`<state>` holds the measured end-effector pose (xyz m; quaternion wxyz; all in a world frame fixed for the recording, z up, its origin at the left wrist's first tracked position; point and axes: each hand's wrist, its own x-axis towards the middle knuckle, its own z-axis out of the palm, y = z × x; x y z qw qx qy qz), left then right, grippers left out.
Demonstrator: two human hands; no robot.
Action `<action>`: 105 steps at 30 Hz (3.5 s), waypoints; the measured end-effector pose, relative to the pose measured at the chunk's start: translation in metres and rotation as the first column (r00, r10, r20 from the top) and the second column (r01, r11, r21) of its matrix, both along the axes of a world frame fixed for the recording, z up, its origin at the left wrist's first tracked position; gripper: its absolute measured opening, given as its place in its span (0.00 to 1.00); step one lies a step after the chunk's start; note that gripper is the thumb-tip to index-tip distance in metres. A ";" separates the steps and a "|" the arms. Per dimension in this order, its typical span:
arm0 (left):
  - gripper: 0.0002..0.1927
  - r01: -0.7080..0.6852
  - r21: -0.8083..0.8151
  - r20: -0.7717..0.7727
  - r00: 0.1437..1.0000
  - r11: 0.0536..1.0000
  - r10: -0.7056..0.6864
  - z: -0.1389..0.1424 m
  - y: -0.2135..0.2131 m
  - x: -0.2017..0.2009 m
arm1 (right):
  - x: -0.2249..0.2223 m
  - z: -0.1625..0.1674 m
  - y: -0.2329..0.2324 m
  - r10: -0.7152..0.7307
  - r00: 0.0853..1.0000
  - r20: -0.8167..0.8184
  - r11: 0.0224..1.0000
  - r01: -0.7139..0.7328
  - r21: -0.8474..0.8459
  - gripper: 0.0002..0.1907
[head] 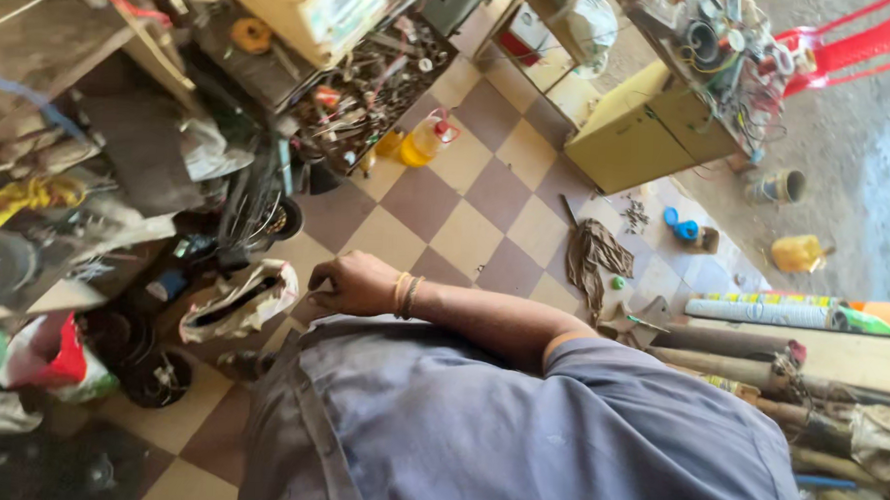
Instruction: The person opens a small box of metal parts, selects a piece, and places it on a shelf. They then pick up a power tool and connect a red wire to a power strip, preparing to work on electrical components in a cluttered workshop.
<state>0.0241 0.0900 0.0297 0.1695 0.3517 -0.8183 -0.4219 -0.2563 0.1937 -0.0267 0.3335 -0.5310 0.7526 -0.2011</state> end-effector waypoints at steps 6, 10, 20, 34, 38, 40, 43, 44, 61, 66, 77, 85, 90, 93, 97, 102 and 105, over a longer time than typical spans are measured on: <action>0.35 0.181 0.146 0.577 0.783 0.973 -0.233 -0.061 0.026 -0.043 | -0.040 -0.038 0.055 -0.175 0.984 0.024 0.984 0.176 -0.002 0.16; 0.38 0.227 0.178 0.699 0.655 0.958 -0.285 -0.119 0.032 -0.044 | -0.067 -0.066 0.089 -0.265 0.964 0.036 0.962 0.266 -0.052 0.11; 0.46 0.217 0.108 0.726 0.649 0.970 -0.226 -0.064 0.051 -0.037 | -0.100 -0.057 0.145 -0.346 0.911 0.224 0.933 0.359 -0.019 0.14; 0.40 0.358 -0.050 0.539 0.796 0.932 -0.276 0.019 0.042 -0.083 | -0.080 -0.049 0.165 -0.616 0.652 0.442 0.767 0.624 0.148 0.12; 0.40 0.407 0.027 0.561 0.750 0.913 -0.351 -0.017 0.057 -0.092 | -0.075 -0.058 0.208 -0.663 0.499 0.559 0.693 0.691 0.205 0.13; 0.40 0.446 0.085 0.563 0.716 0.891 -0.412 -0.035 0.071 -0.097 | -0.076 -0.058 0.234 -0.666 0.253 0.702 0.607 0.730 0.313 0.14; 0.41 0.520 0.137 0.539 0.675 0.843 -0.504 -0.050 0.088 -0.107 | -0.079 -0.058 0.265 -0.632 0.104 0.768 0.510 0.802 0.312 0.17; 0.41 0.543 0.128 0.509 0.682 0.830 -0.525 -0.051 0.094 -0.113 | -0.085 -0.059 0.268 -0.656 0.093 0.749 0.479 0.818 0.319 0.16; 0.34 0.758 0.010 0.639 0.497 0.652 -0.587 -0.050 0.166 -0.403 | -0.279 -0.076 0.366 -0.695 0.076 0.715 0.358 0.899 0.252 0.11; 0.34 0.876 -0.129 0.425 0.472 0.465 -0.772 -0.032 0.213 -0.514 | -0.334 -0.064 0.458 -0.727 -0.014 0.686 0.107 0.985 0.133 0.13; 0.38 0.985 0.135 0.616 0.001 0.106 -0.788 -0.055 0.302 -0.696 | -0.344 -0.073 0.565 -0.630 -0.459 0.627 -0.386 0.885 0.260 0.11; 0.33 0.993 0.079 0.681 -0.117 -0.087 -0.723 -0.063 0.358 -0.875 | -0.419 -0.073 0.584 -0.568 -0.629 0.530 -0.577 0.764 0.289 0.11; 0.36 0.977 -0.155 0.362 -0.079 -0.143 -0.929 -0.039 0.398 -0.998 | -0.540 -0.063 0.610 -0.589 -0.525 0.614 -0.559 0.814 0.160 0.11; 0.33 0.959 -0.127 0.646 -0.113 -0.253 -0.755 -0.038 0.405 -1.047 | -0.577 -0.065 0.612 -0.533 -0.529 0.660 -0.594 0.790 0.154 0.10; 0.35 0.970 -0.084 0.615 -0.131 -0.230 -0.777 -0.049 0.420 -1.092 | -0.633 -0.062 0.630 -0.433 -0.557 0.709 -0.651 0.737 0.181 0.09; 0.36 0.984 0.075 0.520 -0.175 -0.159 -0.836 -0.086 0.432 -1.129 | -0.705 -0.069 0.675 -0.615 -0.626 0.480 -0.632 0.755 0.175 0.06; 0.36 0.993 0.118 0.720 -0.091 -0.009 -0.688 -0.111 0.432 -1.140 | -0.759 -0.076 0.718 -0.676 -0.601 0.426 -0.602 0.784 0.151 0.05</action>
